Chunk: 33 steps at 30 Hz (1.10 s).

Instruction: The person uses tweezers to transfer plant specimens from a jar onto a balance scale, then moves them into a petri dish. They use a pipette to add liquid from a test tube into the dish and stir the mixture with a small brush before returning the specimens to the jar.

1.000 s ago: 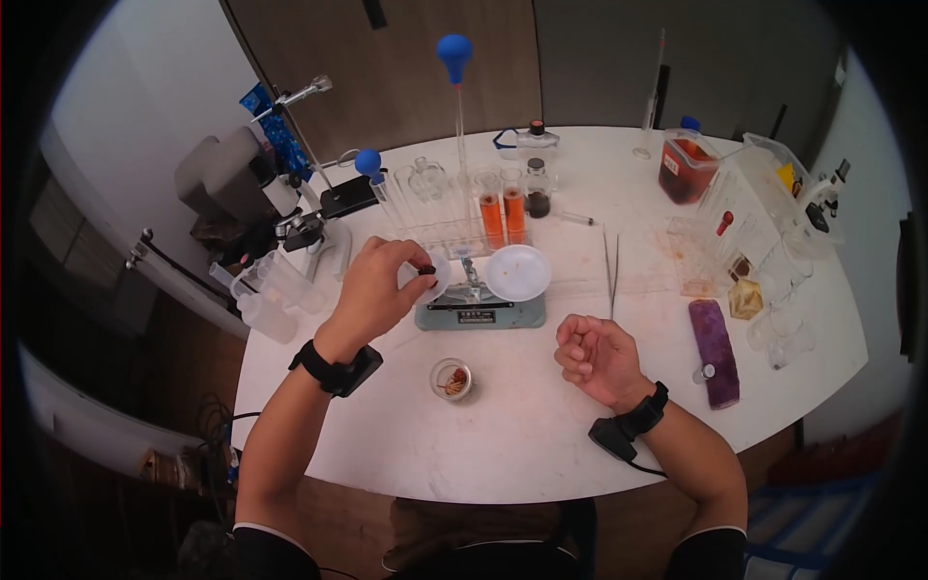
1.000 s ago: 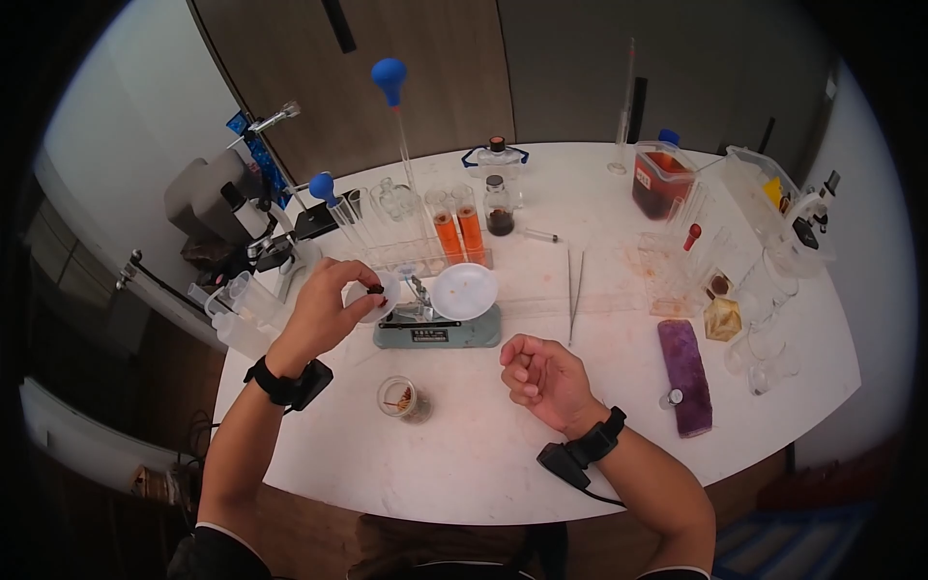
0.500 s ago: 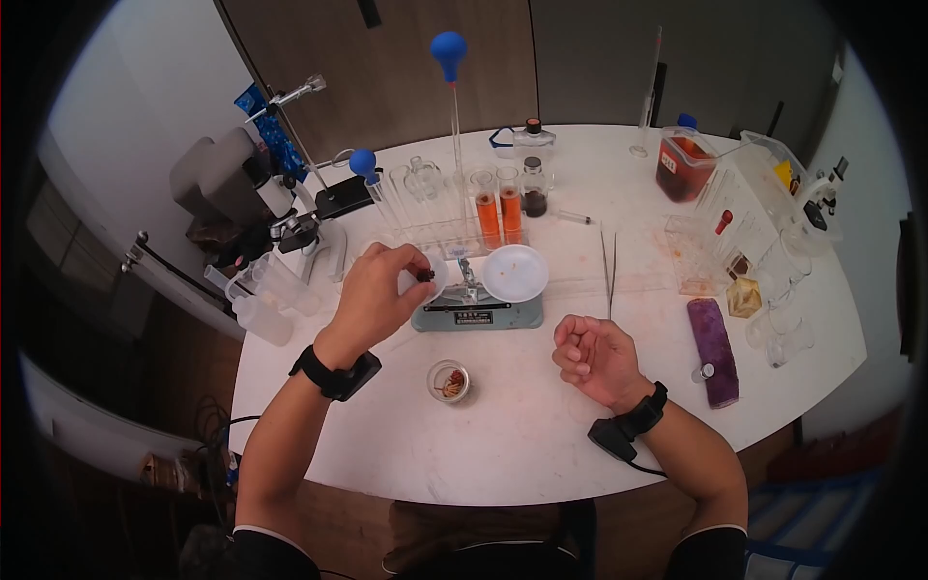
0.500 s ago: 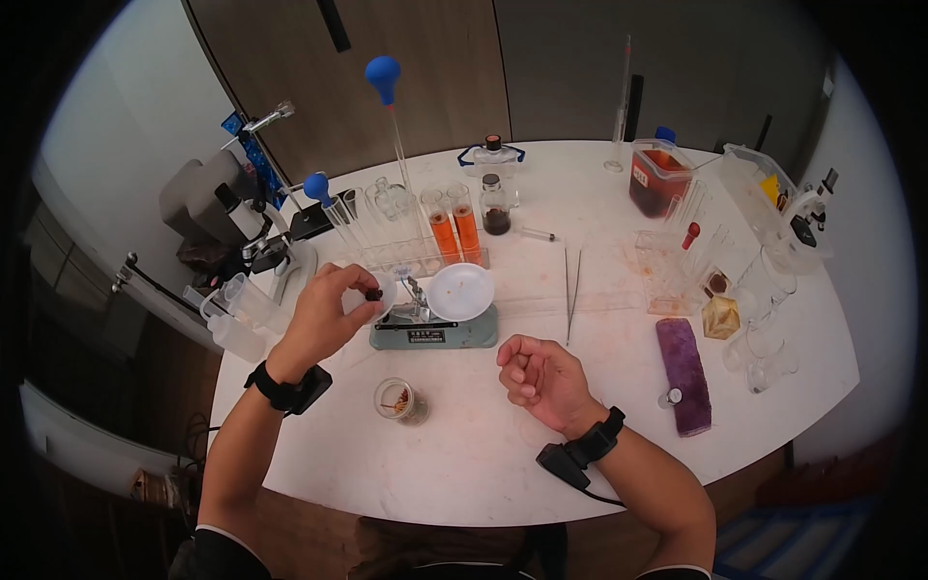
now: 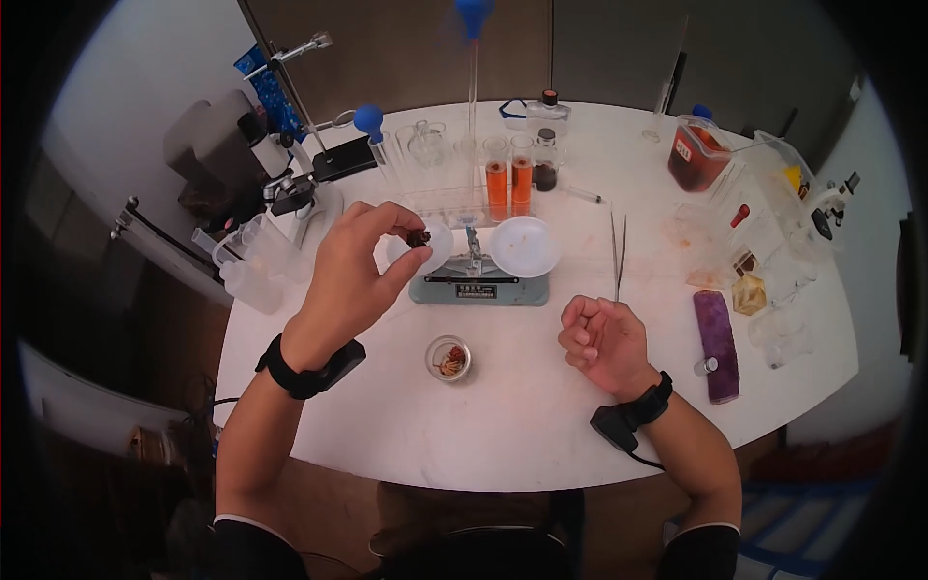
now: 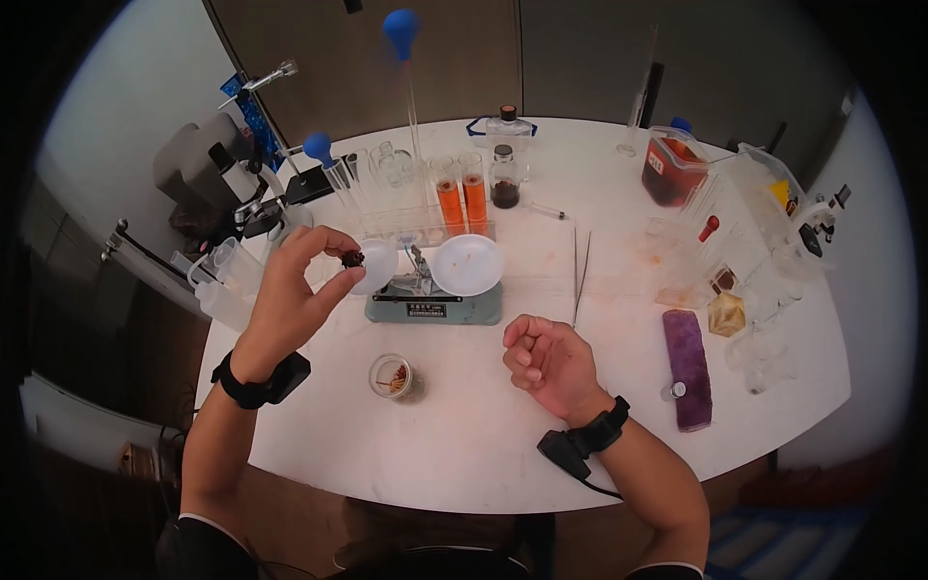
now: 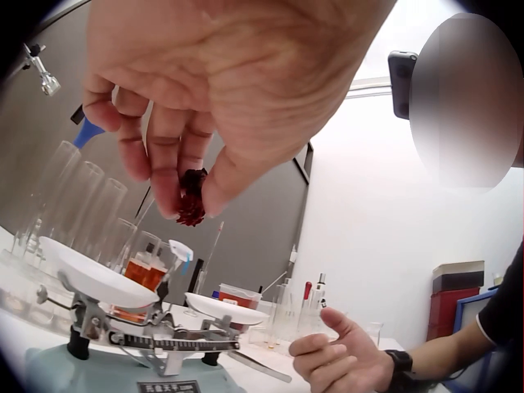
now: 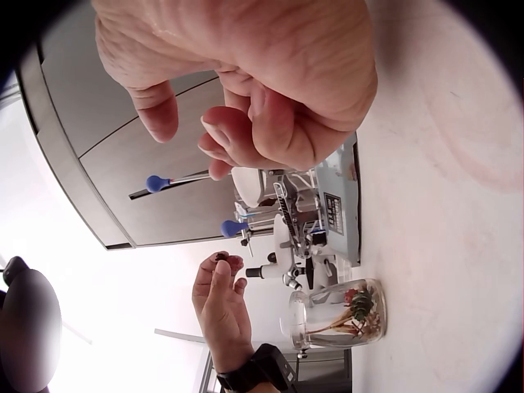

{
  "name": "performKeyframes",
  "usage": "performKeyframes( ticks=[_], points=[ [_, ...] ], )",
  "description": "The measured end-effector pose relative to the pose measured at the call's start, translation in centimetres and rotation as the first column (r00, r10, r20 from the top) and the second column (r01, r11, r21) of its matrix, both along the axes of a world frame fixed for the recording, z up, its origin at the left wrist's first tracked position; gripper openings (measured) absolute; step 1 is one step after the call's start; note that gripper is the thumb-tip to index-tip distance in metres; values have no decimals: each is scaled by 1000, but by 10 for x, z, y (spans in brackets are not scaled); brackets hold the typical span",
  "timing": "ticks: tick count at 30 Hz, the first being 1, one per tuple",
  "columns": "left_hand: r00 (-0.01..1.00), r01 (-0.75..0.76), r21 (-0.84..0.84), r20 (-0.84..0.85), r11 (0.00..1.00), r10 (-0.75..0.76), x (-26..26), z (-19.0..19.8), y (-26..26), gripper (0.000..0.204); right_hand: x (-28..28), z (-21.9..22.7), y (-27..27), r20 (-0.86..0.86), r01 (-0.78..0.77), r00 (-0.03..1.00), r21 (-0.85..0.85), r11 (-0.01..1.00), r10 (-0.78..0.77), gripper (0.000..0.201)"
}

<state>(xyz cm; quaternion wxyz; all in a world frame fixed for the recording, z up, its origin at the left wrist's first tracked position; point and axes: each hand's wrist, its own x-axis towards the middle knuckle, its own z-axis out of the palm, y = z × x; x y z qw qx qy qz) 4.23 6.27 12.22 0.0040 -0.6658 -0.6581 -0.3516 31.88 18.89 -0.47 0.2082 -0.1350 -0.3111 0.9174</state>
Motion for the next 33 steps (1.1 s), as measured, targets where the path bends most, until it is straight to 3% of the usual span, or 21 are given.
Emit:
performKeyframes(
  ticks=[3, 5, 16, 33],
  points=[
    [995, 95, -40, -24, 995, -96, 14, -2, -21, 22, 0, -2, 1, -6, 5, 1000, 11, 1000, -5, 35],
    [978, 158, -63, -129, 985, -165, 23, -10, -33, 23, -1, -3, 1, -2, 8, 1000, 16, 1000, -8, 36],
    [983, 130, -175, -104, 976, -150, 34, -40, -53, 24, -2, -3, 1, -26, 10, 1000, 10, 1000, -10, 38],
    [983, 107, -203, -126, 973, -134, 36, -42, -55, 24, 0, -2, 0, -18, 9, 1000, 15, 1000, -9, 36]
  ],
)
